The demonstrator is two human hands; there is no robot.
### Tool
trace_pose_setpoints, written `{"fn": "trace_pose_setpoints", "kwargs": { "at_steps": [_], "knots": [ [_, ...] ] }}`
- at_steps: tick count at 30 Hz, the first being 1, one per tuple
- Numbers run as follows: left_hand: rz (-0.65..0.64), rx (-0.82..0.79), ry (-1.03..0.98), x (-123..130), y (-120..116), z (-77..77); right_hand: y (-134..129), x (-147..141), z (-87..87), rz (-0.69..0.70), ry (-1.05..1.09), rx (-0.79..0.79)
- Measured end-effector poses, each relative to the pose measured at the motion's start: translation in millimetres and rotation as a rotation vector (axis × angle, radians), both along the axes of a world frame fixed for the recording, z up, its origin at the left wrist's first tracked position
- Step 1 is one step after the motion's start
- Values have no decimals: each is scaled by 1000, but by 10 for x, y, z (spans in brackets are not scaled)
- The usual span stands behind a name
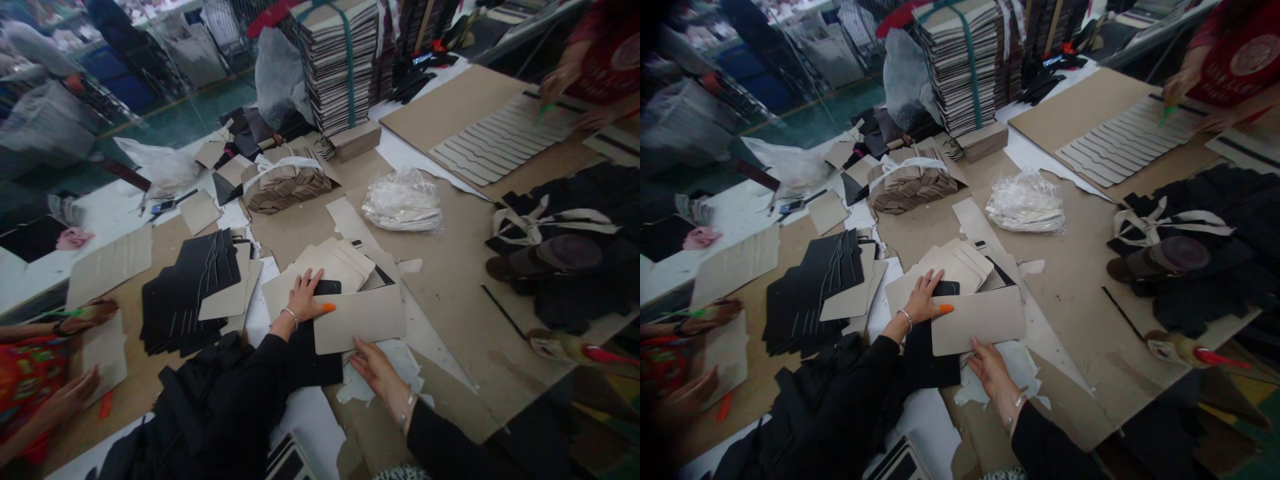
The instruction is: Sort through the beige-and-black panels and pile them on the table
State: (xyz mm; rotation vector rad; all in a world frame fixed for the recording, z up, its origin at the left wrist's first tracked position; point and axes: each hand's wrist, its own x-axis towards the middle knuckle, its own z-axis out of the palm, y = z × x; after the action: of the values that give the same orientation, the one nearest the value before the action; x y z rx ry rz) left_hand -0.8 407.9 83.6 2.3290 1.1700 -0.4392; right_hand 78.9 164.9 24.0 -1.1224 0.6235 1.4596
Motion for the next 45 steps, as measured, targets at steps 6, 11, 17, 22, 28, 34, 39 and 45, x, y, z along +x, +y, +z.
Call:
{"fn": "trace_pose_setpoints", "kwargs": {
  "at_steps": [6,11,17,22,28,34,39,45],
  "knots": [
    [-97,17,-65,87,494,7,530,151,-6,-31,-95,86],
    [-192,38,-66,366,960,70,1068,339,-54,-82,-167,85],
    [-250,86,-32,776,1315,180,1627,548,-57,59,-330,43],
    [-305,149,-59,782,1265,250,1653,690,-95,171,-514,13],
    [-403,196,-134,563,960,194,1264,738,-167,203,-527,-11],
    [-335,361,-171,585,564,80,1215,673,-143,170,-436,24],
    [-237,526,-248,610,163,-73,1032,603,-97,19,-472,22],
    [46,516,-362,476,-755,-290,-152,863,-19,293,-723,156]
  ]
}}
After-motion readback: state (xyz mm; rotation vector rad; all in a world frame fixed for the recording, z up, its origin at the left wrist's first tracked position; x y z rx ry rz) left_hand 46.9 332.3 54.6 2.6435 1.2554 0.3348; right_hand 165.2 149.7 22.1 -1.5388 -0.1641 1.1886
